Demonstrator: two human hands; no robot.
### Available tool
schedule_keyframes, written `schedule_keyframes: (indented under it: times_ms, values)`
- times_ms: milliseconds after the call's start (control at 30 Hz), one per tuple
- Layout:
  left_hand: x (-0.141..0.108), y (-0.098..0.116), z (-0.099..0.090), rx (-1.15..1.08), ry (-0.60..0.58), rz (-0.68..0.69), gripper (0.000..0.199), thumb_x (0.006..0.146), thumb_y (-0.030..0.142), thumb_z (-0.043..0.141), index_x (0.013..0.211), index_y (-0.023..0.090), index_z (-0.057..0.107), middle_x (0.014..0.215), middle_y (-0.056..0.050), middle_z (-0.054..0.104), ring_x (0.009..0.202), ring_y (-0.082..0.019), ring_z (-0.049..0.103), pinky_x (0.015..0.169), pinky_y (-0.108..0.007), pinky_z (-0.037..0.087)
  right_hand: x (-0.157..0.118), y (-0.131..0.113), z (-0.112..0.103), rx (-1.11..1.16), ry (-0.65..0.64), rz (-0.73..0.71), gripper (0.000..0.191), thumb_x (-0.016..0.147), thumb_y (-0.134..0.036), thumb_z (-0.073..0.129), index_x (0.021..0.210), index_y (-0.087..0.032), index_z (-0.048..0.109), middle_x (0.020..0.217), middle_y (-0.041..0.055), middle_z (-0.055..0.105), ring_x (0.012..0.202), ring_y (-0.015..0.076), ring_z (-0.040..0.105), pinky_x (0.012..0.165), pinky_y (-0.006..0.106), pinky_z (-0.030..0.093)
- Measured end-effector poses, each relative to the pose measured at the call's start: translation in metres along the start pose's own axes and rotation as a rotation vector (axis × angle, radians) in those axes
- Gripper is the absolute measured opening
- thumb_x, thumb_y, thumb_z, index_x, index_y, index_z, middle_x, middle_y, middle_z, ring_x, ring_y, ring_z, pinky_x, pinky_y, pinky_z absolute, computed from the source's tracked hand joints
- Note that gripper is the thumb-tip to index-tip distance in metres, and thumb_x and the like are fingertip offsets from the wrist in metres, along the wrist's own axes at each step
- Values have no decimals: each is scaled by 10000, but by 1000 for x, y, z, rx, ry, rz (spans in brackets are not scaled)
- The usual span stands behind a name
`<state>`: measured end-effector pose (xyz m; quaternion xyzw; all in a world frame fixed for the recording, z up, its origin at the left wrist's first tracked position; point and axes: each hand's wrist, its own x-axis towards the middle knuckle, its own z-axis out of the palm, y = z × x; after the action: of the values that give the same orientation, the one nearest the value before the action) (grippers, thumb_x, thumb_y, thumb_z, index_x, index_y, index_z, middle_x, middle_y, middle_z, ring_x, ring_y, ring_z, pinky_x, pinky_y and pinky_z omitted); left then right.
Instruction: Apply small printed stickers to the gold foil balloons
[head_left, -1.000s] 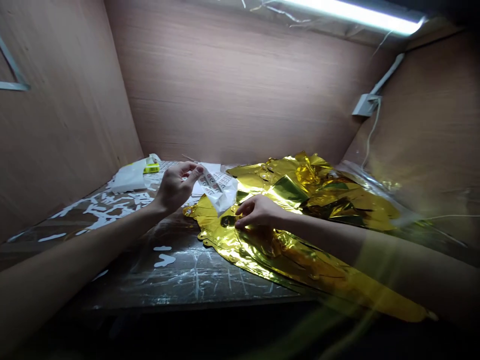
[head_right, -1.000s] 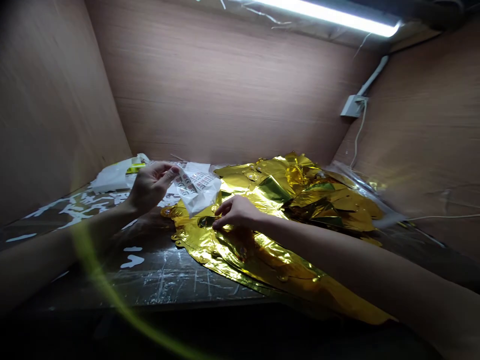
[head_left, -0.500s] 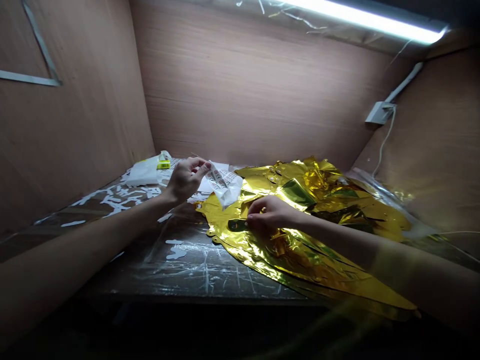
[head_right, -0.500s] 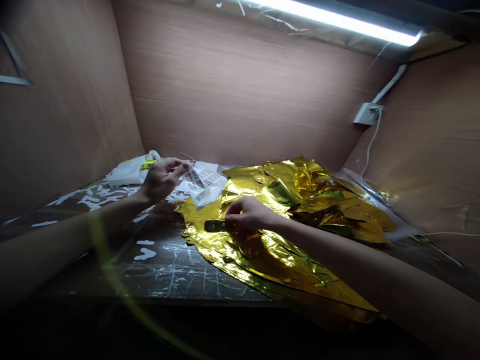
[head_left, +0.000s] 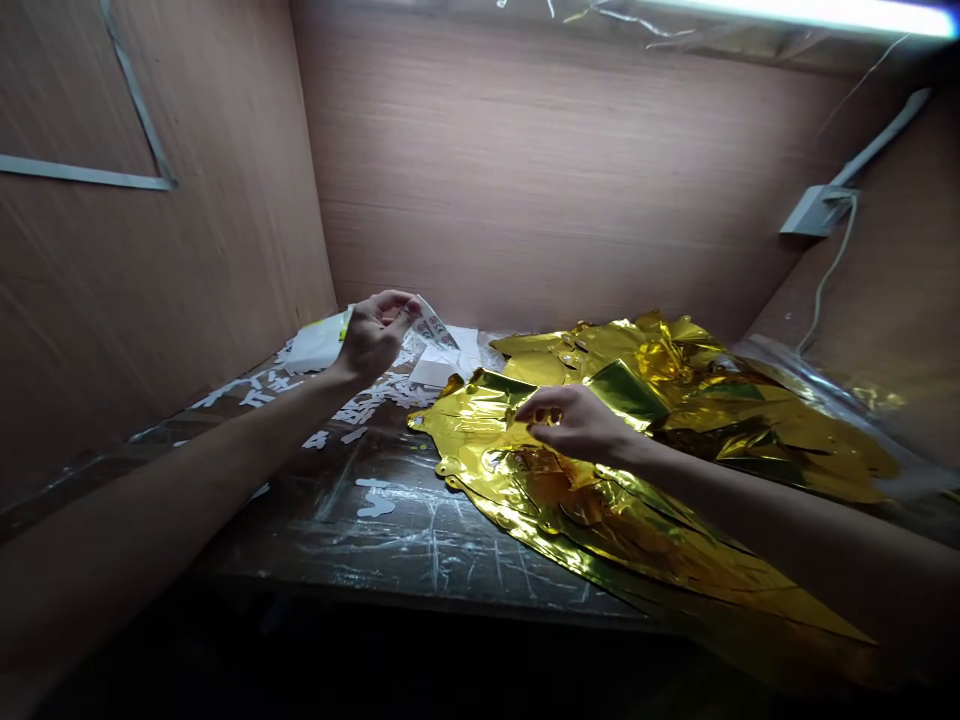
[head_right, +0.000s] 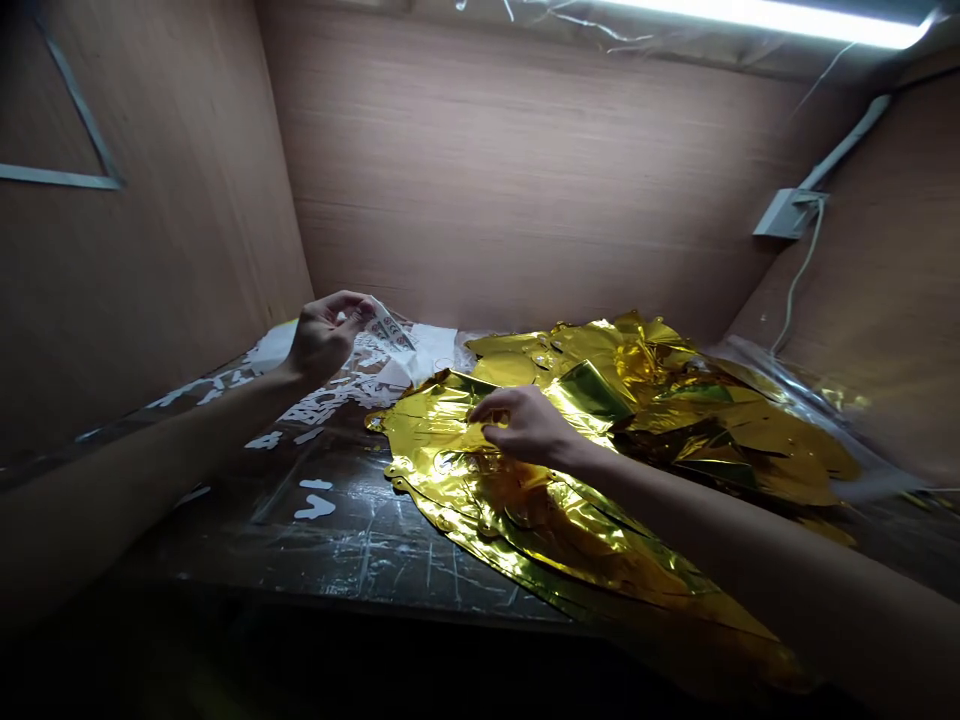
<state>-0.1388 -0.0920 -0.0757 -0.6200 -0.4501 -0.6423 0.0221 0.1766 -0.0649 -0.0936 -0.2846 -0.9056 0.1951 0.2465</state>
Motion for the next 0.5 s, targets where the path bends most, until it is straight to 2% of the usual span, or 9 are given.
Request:
schedule_keyframes:
  times_ms: [100,200,267,333,400,500]
  values:
    - [-11,23,8,11,-46,115,148,911,335,698,936,223,792,1090,-75,687,1031,-205,623,817,-324,552,7,-18,-13,-65,263,-197,218,836,-245,680,1029,-230,781,1044,56,762,884,199,685,818,379,540]
    - [-25,52,15,48,-67,288,142,917,306,714,1026,308,806,1000,-43,682,970,-197,633,821,-363,548,11,-39,-16,-79,359,-389,444,843,-346,745,1269,-248,670,1270,80,690,1075,231,661,908,404,528]
    - [-35,68,18,4,-136,313,157,941,305,694,1056,324,799,957,-31,715,878,-181,664,791,-363,561,10,-50,-11,-63,381,-459,589,817,-387,790,1353,-253,587,1298,83,678,1117,234,654,950,405,519]
    - [-43,77,21,-7,-176,259,186,945,326,697,1110,322,782,951,-25,759,812,-173,698,781,-363,577,8,-57,-5,-32,410,-427,584,835,-392,782,1354,-243,560,1194,64,729,1017,212,689,919,382,530]
    - [-50,82,23,2,-192,172,285,924,355,727,1207,316,739,922,-16,783,791,-179,733,780,-362,594,3,-61,-1,-3,435,-351,482,881,-352,735,1318,-225,575,1052,34,769,878,183,706,855,355,541]
    - [-57,86,26,-45,-209,86,404,878,375,782,1262,299,679,865,-3,789,806,-201,772,761,-348,620,-5,-64,2,35,453,-276,413,890,-329,718,1267,-203,608,973,25,785,805,172,709,810,340,544]
